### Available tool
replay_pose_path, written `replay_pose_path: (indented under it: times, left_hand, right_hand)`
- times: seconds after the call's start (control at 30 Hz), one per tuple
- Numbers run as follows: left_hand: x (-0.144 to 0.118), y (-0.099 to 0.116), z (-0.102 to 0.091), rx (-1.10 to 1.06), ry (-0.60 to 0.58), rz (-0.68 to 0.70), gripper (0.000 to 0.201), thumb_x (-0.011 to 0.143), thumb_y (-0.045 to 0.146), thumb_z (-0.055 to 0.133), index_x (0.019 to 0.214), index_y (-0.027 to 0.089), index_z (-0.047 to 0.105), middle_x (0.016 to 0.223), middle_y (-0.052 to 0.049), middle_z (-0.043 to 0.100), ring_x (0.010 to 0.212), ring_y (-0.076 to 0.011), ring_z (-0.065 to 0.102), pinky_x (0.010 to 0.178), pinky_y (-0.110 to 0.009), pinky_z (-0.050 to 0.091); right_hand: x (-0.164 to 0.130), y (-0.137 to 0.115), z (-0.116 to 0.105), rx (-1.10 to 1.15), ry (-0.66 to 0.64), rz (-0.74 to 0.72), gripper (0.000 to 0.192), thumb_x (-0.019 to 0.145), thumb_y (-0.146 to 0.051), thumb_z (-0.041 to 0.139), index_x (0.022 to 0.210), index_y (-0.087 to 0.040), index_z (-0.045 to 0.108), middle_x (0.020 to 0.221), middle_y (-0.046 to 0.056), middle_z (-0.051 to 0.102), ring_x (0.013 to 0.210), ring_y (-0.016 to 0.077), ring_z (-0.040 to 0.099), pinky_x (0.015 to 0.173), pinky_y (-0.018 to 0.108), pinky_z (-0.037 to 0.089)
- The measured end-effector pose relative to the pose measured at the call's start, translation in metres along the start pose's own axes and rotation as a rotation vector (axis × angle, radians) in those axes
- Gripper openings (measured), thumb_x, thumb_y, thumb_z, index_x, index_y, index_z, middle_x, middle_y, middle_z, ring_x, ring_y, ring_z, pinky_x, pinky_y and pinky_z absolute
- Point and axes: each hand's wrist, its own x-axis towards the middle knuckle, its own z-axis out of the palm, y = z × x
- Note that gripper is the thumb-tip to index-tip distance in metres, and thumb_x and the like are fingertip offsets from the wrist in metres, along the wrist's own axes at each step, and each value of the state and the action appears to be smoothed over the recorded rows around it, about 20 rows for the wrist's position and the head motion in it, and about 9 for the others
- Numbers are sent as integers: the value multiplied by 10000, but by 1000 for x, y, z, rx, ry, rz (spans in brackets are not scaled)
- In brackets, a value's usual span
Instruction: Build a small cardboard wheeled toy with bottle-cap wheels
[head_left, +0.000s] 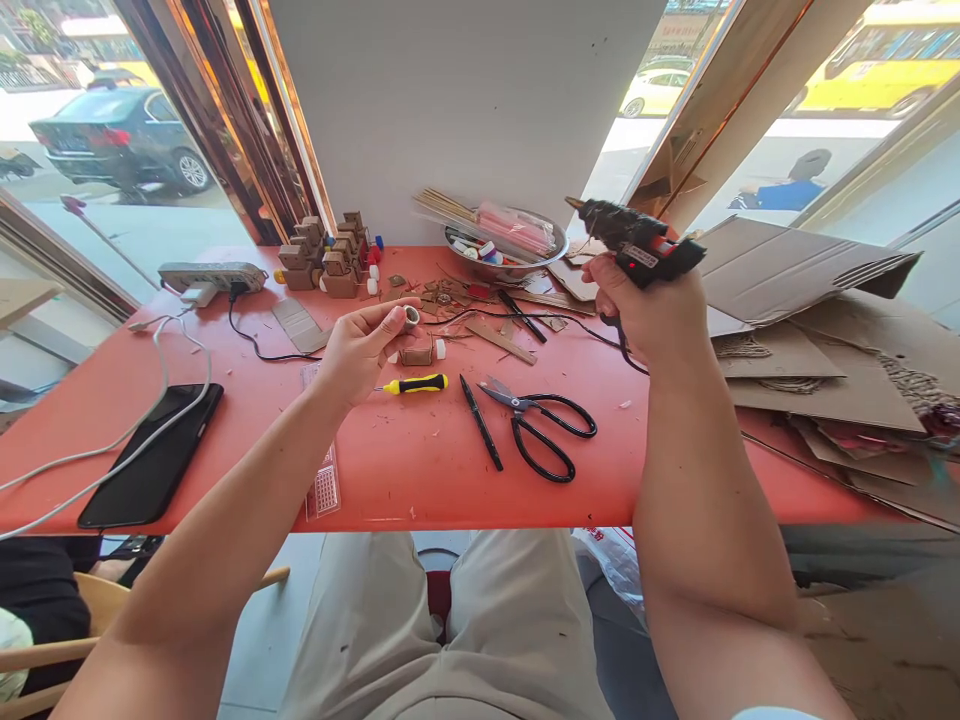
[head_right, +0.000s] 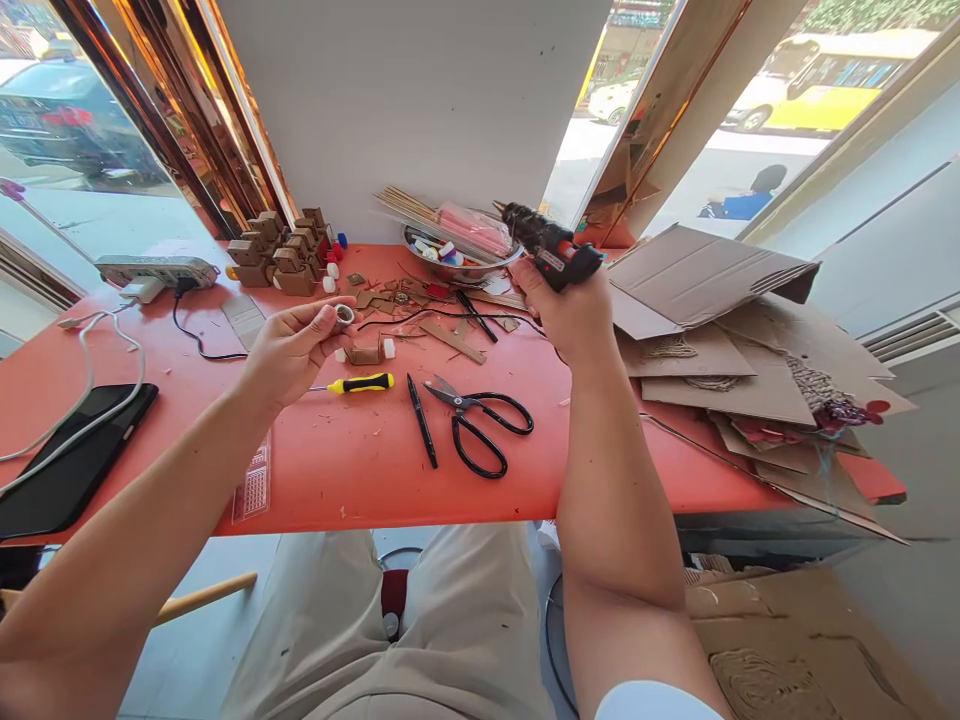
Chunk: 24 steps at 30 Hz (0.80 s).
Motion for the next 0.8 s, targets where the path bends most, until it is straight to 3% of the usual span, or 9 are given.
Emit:
replay_pose_path:
  times: [0.13,0.3,0.4,0.53,0.8]
  left_hand:
    - [1,1,0,-43,-6,-34,255,679,271,1000,846,150,850,801,-23,775,718,-102,705,722,-218,620]
    - [0,2,-1,-56,-13,-33,232,714,230,978,896,157,854,810,-24,782,755,-109,722,748,-217,624]
    - [0,3,-1,-59,-34,-22,251,704,256,988,899,170,854,782,-12,772,663,-90,694,665,-200,606]
    - [-1,3,-2,-65,-51,-25,258,678,282,1008,847,173,847,741,-1,760,577,-68,655,596,-179,582]
    - [-1,7,-3,-61,-27,-97,175,760,129,923,917,156,848,861,-32,805,690,-85,733,685,-173,618]
  right_hand:
    - [-4,-8,3,49,10,-61,278,912,-322,777,721,-211,608,623,-20,605,469,91,455,526,305,401]
    - [-8,-12,6,79,-125,-70,354,844,-505,863,812,-213,666,761,33,703,494,119,574,538,318,489]
    - [-12,-15,7,90,-208,-83,418,872,-637,806,863,-236,689,785,50,742,503,135,596,525,324,501]
    - [-18,-24,7,136,-349,-109,517,883,-745,731,804,-239,657,778,63,756,471,118,544,481,313,454]
    - [-25,-33,12,219,-571,-92,641,819,-844,714,725,-219,613,641,33,679,444,91,444,434,277,368]
